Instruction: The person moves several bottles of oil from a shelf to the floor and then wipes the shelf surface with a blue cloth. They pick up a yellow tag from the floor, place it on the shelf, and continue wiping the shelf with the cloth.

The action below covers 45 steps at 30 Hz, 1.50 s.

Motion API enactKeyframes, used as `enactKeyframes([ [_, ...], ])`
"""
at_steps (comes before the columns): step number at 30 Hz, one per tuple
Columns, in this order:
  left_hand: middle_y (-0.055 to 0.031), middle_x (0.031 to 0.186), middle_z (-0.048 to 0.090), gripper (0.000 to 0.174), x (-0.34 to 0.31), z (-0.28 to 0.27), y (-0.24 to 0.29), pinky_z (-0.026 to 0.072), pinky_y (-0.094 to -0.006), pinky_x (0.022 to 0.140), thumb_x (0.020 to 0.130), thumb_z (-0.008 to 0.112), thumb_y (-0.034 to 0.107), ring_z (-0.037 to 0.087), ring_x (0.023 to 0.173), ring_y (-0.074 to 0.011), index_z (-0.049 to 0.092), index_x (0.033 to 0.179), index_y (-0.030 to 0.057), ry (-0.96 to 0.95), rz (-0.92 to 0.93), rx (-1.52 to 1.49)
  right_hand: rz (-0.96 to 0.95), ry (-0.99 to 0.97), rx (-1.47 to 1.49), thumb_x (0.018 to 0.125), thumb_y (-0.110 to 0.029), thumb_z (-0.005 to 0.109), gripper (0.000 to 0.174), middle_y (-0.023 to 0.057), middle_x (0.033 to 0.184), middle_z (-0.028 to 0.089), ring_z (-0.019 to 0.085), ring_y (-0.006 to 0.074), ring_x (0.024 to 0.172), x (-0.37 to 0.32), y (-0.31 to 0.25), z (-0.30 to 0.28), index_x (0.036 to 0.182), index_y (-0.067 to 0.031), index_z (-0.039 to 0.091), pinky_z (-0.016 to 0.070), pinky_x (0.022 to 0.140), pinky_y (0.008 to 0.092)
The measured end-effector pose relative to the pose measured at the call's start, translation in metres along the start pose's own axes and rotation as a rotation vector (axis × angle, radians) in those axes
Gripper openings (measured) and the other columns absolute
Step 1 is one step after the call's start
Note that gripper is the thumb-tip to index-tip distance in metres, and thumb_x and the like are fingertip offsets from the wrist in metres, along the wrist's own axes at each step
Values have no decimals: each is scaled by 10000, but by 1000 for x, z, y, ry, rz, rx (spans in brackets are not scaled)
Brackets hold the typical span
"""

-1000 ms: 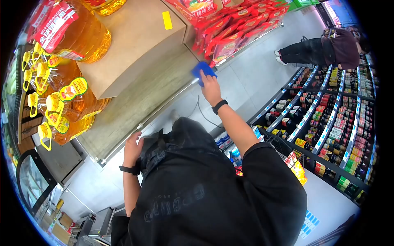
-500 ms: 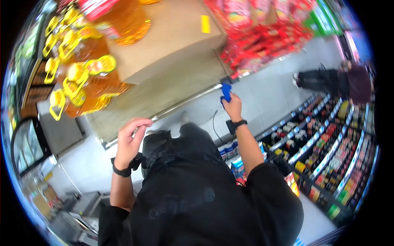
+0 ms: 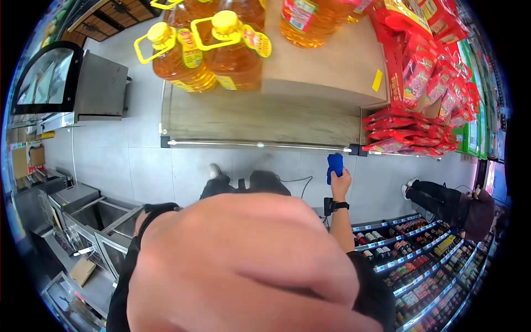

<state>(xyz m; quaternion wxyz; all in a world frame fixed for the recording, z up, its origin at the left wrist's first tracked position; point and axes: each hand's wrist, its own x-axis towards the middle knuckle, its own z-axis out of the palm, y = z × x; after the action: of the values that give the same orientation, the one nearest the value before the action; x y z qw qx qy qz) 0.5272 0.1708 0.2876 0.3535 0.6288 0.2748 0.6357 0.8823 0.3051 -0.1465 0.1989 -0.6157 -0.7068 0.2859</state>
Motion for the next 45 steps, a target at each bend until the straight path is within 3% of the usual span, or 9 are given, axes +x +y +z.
enactKeyframes([
  [20,-246,889,609,296,-186,-129,220,488,-401,611,966,485,157,590,700,-357,614,1000,-107,111,285,-118,-254,77,-62,675,-58,625,160,175,775,603,584,389,732,-114,-142,74,819,10,634,474,691,449],
  [23,-46,701,472,141,-196,-136,228,407,-275,496,899,562,102,505,551,-184,675,864,26,169,586,-182,-274,97,-62,683,-42,612,150,164,772,598,584,371,728,-135,-167,82,819,19,627,474,681,430],
  [25,14,701,449,117,-212,-153,233,400,-255,502,898,565,75,512,533,-153,668,865,118,156,568,-165,-303,129,-63,700,-33,600,140,139,764,620,611,324,703,-146,-195,86,824,25,626,485,659,403],
  [29,-58,848,491,85,-270,-190,222,435,-326,595,938,557,72,544,639,-222,528,880,126,447,241,23,-26,-197,692,763,-7,524,210,79,829,682,661,173,721,-175,-288,78,922,45,650,541,650,328],
  [32,-50,869,515,173,-295,-221,166,424,-296,669,910,645,138,512,735,-160,497,828,103,636,-85,-32,47,-696,1114,712,-92,527,588,215,1186,631,653,326,1031,-189,-393,47,1276,75,498,547,875,443],
  [33,-63,923,564,183,-306,-227,142,434,-281,723,880,704,168,523,788,-144,537,853,99,699,-178,-75,55,-633,1219,694,-85,527,649,226,1260,590,596,364,1137,-187,-397,57,1323,62,459,479,986,478],
  [36,-66,1000,585,200,-323,-229,86,443,-268,789,905,686,219,564,882,-154,578,994,75,767,-434,-253,134,-817,1397,682,-69,518,677,223,1297,562,557,370,1187,-192,-451,61,1346,41,441,427,1043,491],
  [40,-114,1286,566,524,-299,-193,73,442,-337,980,939,648,267,546,1163,-192,454,1351,8,671,-497,-281,158,-1126,1501,750,-77,505,668,180,1328,542,566,328,1176,-197,-497,77,1404,-4,388,448,1018,450],
  [45,-77,1221,604,436,-290,-175,67,467,-302,944,926,658,152,581,1093,-150,490,1303,11,839,-547,-356,81,-1228,1444,861,-239,504,629,119,1360,518,522,234,1222,-208,-532,78,1442,-38,366,455,995,375],
])
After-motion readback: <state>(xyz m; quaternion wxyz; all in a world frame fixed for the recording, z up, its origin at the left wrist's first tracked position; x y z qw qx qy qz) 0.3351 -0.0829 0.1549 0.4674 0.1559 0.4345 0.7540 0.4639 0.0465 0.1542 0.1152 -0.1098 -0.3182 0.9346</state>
